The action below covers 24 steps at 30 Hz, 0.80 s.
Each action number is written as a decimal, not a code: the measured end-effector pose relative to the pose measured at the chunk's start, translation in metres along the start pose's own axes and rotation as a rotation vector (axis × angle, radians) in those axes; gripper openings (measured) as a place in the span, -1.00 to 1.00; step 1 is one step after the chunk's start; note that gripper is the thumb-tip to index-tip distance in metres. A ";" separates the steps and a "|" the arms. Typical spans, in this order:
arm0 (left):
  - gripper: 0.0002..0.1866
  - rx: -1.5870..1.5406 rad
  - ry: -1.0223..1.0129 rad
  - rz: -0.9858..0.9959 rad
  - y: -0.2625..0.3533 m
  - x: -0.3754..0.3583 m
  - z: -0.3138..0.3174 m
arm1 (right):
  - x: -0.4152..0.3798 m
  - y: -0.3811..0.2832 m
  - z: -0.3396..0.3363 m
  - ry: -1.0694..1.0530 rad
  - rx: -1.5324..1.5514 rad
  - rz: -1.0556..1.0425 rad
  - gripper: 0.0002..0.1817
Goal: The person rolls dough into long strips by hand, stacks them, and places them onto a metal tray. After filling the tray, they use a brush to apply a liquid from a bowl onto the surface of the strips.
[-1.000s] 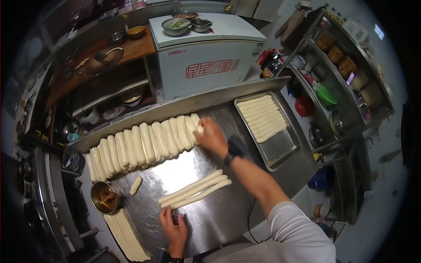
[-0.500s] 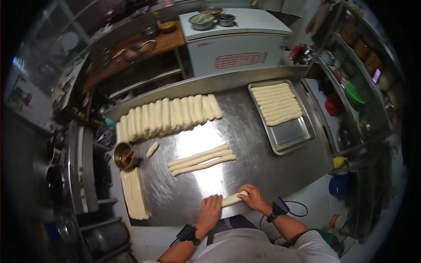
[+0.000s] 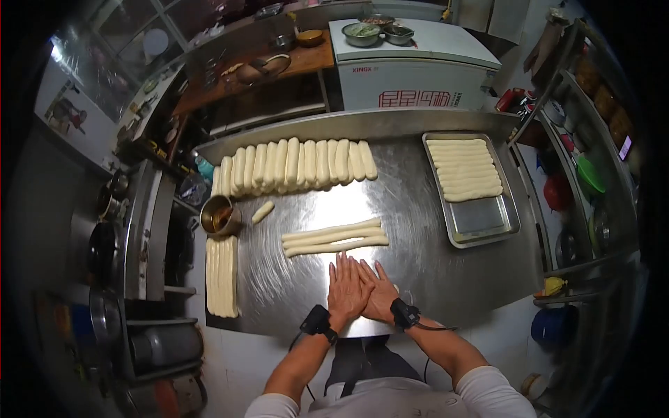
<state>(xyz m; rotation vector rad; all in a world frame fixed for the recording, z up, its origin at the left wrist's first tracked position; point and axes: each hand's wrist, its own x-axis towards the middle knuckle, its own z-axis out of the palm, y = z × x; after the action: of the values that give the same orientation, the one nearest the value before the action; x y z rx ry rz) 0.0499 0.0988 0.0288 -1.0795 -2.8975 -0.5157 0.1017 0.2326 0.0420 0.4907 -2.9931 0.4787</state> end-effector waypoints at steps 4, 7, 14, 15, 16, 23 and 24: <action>-0.12 -0.065 -0.277 0.087 0.015 -0.108 -0.012 | -0.094 -0.039 0.004 -0.175 0.106 0.057 -0.02; -0.13 -0.131 -0.180 -0.053 0.034 -0.137 -0.021 | -0.115 -0.049 -0.003 -0.205 0.212 0.052 0.00; -0.28 0.119 -0.146 -0.027 -0.034 -0.042 -0.023 | -0.046 -0.002 -0.017 -0.191 0.002 0.123 0.09; -0.28 0.078 -0.223 -0.053 -0.028 -0.066 -0.032 | -0.073 -0.011 -0.012 -0.205 0.000 0.130 0.09; -0.28 0.034 -0.315 -0.075 -0.017 -0.101 -0.041 | -0.110 -0.025 -0.007 -0.225 0.038 0.120 0.08; -0.19 0.201 -0.096 -0.296 -0.050 -0.043 -0.033 | -0.035 0.030 -0.011 -0.150 -0.054 0.223 0.01; -0.19 0.208 -0.043 -0.312 -0.065 -0.036 -0.028 | -0.032 0.031 -0.010 -0.062 -0.049 0.285 0.01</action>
<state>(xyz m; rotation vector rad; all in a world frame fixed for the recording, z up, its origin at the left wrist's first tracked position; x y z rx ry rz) 0.0330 0.0209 0.0316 -0.6250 -3.0867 -0.1871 0.1218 0.2729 0.0387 0.0742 -3.1397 0.4137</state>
